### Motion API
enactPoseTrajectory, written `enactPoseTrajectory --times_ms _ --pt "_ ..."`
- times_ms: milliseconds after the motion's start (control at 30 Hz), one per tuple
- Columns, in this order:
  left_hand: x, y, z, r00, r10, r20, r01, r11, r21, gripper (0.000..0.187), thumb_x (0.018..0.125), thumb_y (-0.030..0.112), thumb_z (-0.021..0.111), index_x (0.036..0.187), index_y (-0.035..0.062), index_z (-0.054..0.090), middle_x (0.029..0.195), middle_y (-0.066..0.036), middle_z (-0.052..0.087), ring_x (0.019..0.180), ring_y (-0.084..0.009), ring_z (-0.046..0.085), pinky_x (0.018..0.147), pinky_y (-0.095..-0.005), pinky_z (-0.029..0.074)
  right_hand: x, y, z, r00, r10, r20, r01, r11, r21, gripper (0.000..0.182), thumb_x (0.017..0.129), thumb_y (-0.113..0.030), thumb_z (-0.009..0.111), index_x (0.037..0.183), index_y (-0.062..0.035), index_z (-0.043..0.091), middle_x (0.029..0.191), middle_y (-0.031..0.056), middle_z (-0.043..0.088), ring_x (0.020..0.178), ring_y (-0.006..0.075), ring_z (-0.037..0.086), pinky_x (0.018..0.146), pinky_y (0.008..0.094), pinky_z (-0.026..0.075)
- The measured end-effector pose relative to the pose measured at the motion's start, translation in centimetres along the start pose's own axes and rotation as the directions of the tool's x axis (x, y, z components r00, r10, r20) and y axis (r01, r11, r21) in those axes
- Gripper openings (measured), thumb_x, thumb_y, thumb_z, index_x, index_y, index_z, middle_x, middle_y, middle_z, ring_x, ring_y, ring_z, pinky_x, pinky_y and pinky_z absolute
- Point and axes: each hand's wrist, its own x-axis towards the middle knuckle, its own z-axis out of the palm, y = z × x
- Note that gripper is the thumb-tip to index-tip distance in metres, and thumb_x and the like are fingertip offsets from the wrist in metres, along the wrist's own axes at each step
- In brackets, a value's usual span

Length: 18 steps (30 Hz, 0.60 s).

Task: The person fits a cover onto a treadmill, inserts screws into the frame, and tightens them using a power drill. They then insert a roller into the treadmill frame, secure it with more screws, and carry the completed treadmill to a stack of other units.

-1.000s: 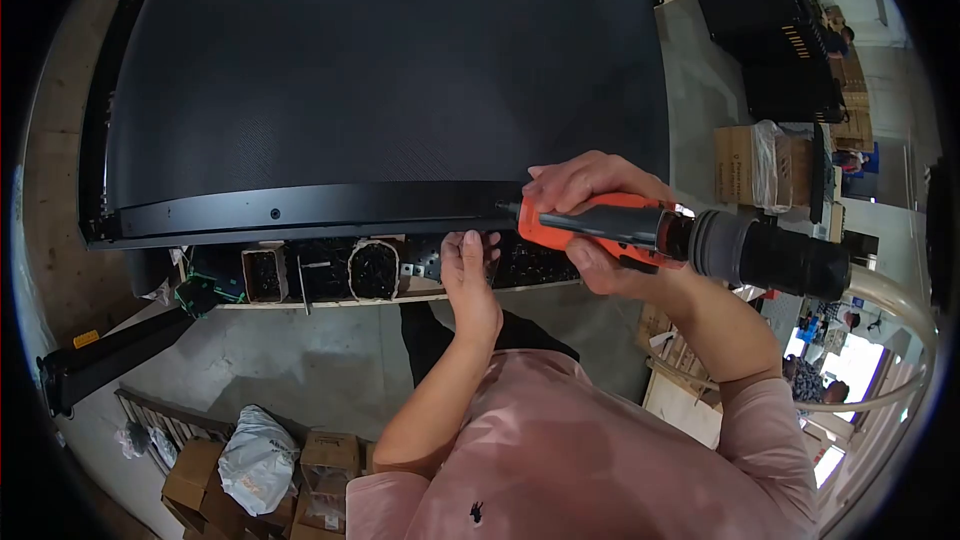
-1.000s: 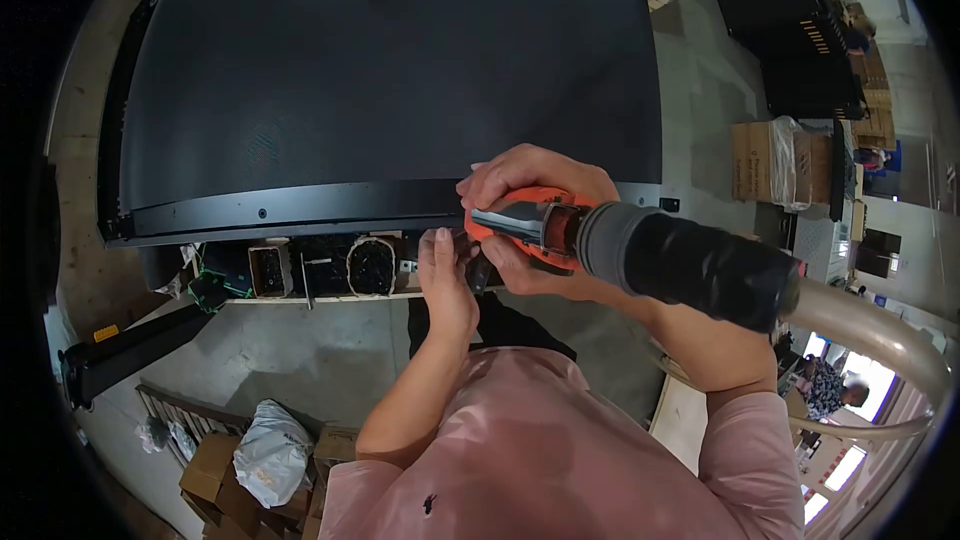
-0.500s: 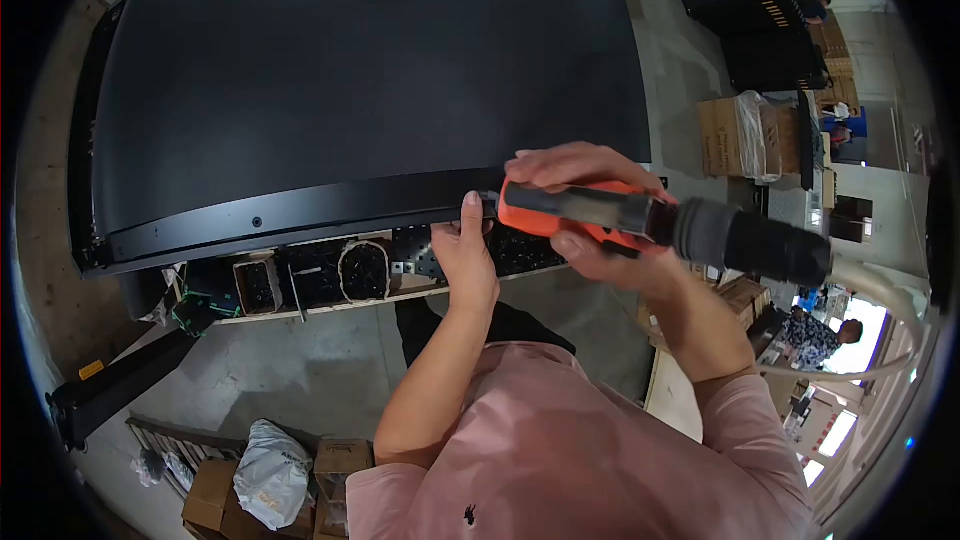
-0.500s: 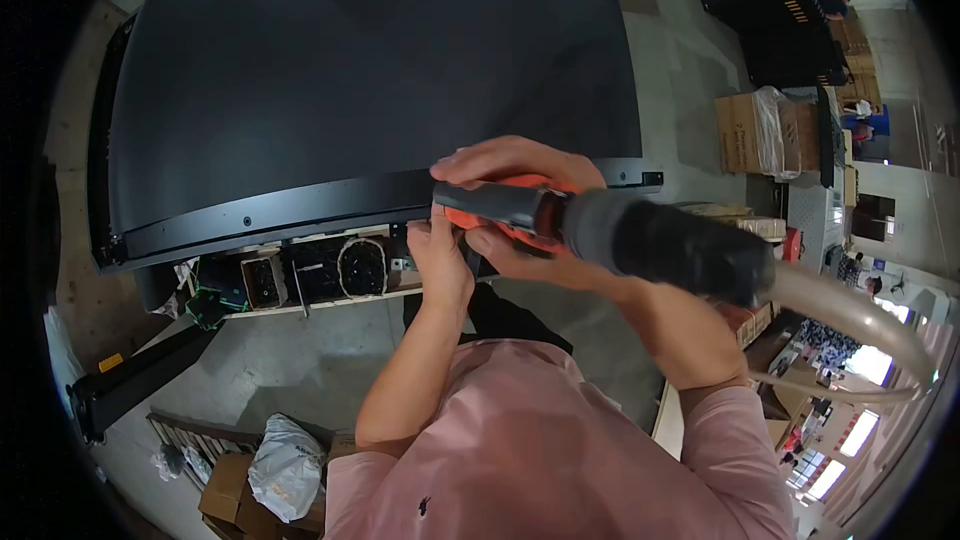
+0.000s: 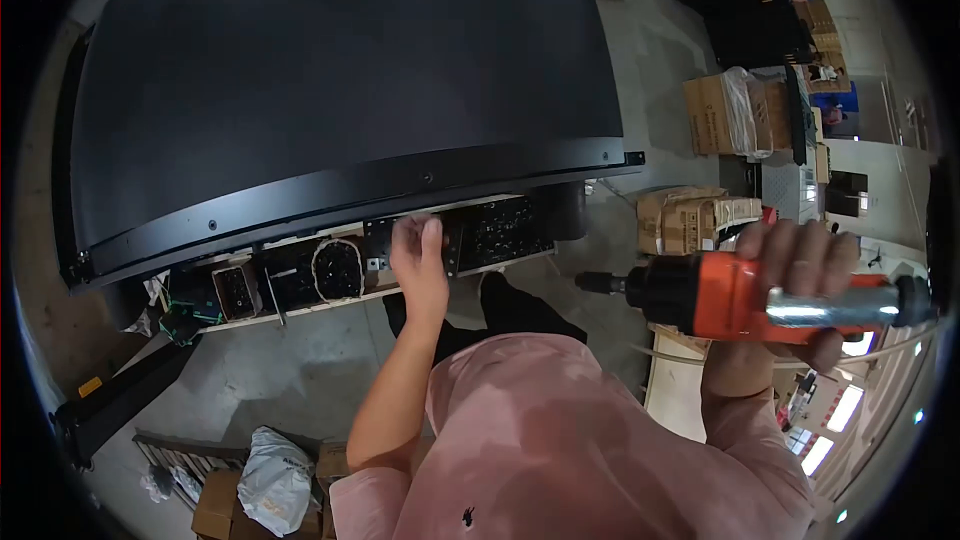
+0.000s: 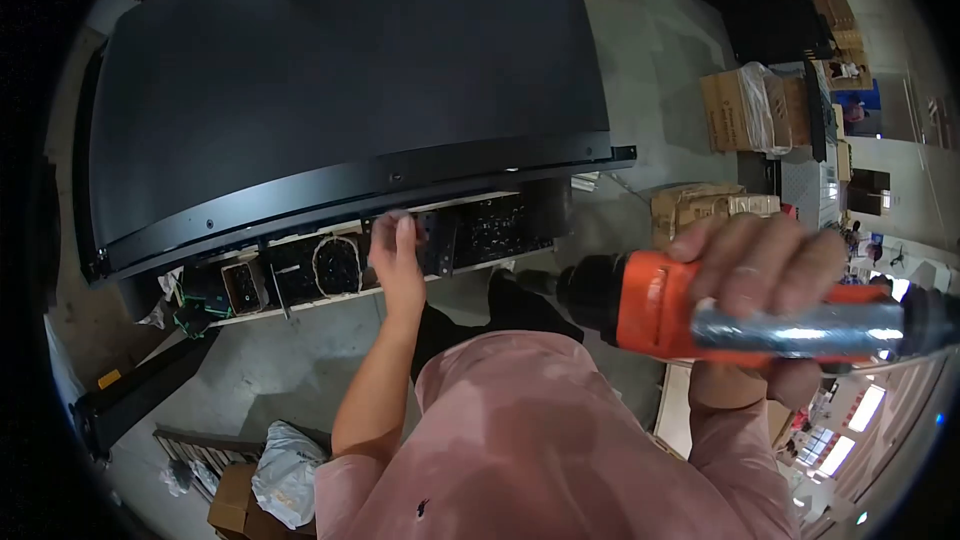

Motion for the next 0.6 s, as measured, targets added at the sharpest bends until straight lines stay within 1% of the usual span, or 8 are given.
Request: enactPoseTrajectory --times_ms 133,267,333,400,433,467,533,600 --pt "-5.8 -9.4 -0.8 0.909 -0.401 0.112 0.27 0.773 0.574 0.021 0.095 0.019 0.061 0.088 0.0 0.064 0.072 -0.005 0.063 0.063 -0.0117 0.055 0.06 -0.0292 0.045 -10.6 4.9 -8.5 0.879 0.416 -0.231 -0.458 0.872 -0.172 0.038 0.079 -0.018 0.077 0.11 -0.0046 0.06 0.108 0.0112 0.066 0.1 0.0244 0.064 0.092 0.0405 0.051" --pt "-6.3 -20.4 3.2 0.989 -0.044 0.138 -0.107 0.416 0.903 0.018 0.09 0.023 0.064 0.092 0.0049 0.067 0.082 -0.016 0.068 0.076 -0.0336 0.067 0.064 -0.044 0.051 -19.7 15.2 -17.4 0.768 0.534 -0.354 -0.64 0.612 -0.466 0.029 0.079 -0.007 0.075 0.107 -0.0053 0.067 0.105 0.0089 0.068 0.096 0.0166 0.065 0.087 0.0316 0.052" --pt "-5.8 -23.4 4.3 0.994 -0.104 0.035 -0.011 0.231 0.973 0.019 0.091 0.025 0.062 0.095 0.0071 0.067 0.093 -0.017 0.068 0.083 -0.0378 0.067 0.069 -0.0487 0.053 -22.1 19.2 -21.1 0.632 0.689 -0.354 -0.751 0.434 -0.498 0.034 0.077 -0.007 0.076 0.11 -0.0078 0.066 0.102 0.0069 0.068 0.091 0.0113 0.063 0.081 0.0284 0.052" --pt "-5.2 -26.3 5.1 0.995 0.098 0.004 -0.01 0.06 0.998 0.02 0.092 0.027 0.059 0.1 0.0096 0.065 0.101 -0.015 0.066 0.082 -0.0386 0.067 0.069 -0.0475 0.055 -24.6 24.1 -24.3 0.691 0.665 -0.283 -0.704 0.533 -0.469 0.035 0.076 -0.007 0.076 0.11 -0.0084 0.067 0.103 0.0065 0.067 0.09 0.0122 0.063 0.08 0.029 0.051" --pt "-4.6 -32.2 1.3 1.0 0.023 -0.017 -0.004 0.711 0.703 0.038 0.092 0.024 0.061 0.125 0.0053 0.061 0.127 -0.019 0.06 0.117 -0.0341 0.057 0.097 -0.0434 0.046 -25.8 25.9 -25.3 0.745 0.622 -0.243 -0.655 0.612 -0.443 0.036 0.075 -0.007 0.076 0.11 -0.0089 0.067 0.104 0.0062 0.066 0.09 0.0132 0.062 0.08 0.0296 0.051" --pt "-4.8 -32.7 0.8 1.0 0.011 -0.028 0.013 0.693 0.721 0.038 0.092 0.024 0.061 0.125 0.0053 0.061 0.127 -0.019 0.06 0.117 -0.0341 0.057 0.097 -0.0434 0.046 -25.7 27.5 -25.9 0.706 0.677 -0.208 -0.701 0.626 -0.342 0.037 0.073 -0.006 0.076 0.109 -0.0091 0.067 0.108 0.0074 0.063 0.092 0.0209 0.063 0.081 0.0328 0.051" --pt "-3.8 -33.0 2.0 0.904 0.313 0.29 -0.336 0.101 0.937 0.043 0.092 0.024 0.061 0.128 0.0009 0.058 0.129 -0.021 0.058 0.122 -0.0365 0.052 0.105 -0.044 0.039 -26.3 31.6 -26.9 0.768 0.622 -0.154 -0.627 0.681 -0.379 0.039 0.072 -0.005 0.076 0.11 -0.0088 0.067 0.11 0.0083 0.061 0.095 0.0241 0.062 0.082 0.034 0.051" --pt "-3.6 -29.1 6.5 0.963 0.172 0.21 -0.192 -0.115 0.975 0.041 0.09 0.02 0.063 0.126 0.0014 0.058 0.128 -0.021 0.059 0.121 -0.0385 0.052 0.106 -0.0448 0.036 -26.1 33.8 -27.8 0.817 0.574 -0.06 -0.54 0.723 -0.431 0.042 0.07 -0.002 0.074 0.111 -0.0077 0.066 0.11 0.0101 0.056 0.101 0.0289 0.058 0.083 0.0347 0.05"
